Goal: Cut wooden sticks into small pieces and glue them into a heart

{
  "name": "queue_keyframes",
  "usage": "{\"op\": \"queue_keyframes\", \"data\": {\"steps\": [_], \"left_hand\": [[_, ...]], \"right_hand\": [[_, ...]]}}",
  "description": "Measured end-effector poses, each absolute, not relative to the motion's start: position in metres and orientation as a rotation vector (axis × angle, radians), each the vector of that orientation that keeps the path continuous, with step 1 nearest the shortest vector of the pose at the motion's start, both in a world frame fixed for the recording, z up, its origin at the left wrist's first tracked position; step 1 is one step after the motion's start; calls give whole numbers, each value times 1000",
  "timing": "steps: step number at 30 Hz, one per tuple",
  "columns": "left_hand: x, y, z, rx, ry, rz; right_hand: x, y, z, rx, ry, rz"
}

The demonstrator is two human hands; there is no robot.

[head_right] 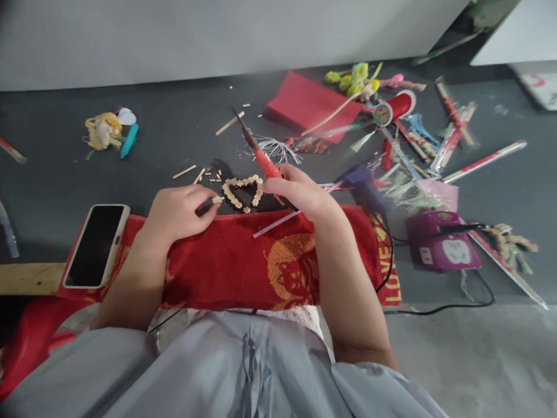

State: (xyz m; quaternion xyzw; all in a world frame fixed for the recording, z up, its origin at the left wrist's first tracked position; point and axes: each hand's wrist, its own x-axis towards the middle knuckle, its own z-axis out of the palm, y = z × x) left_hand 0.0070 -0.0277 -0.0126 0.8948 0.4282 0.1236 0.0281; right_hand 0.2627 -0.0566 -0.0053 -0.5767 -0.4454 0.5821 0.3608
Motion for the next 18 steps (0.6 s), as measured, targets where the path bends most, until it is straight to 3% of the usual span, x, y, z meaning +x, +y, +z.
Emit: {"op": "queue_keyframes", "data": {"steps": [4, 18], "left_hand": [[5, -31, -5, 2884, 1270, 107], [15, -31, -5, 2822, 1212, -229]], "right_hand": [[264, -56, -5, -1480, -1203, 1470], [263, -57, -8, -1531, -1203, 1429]]}}
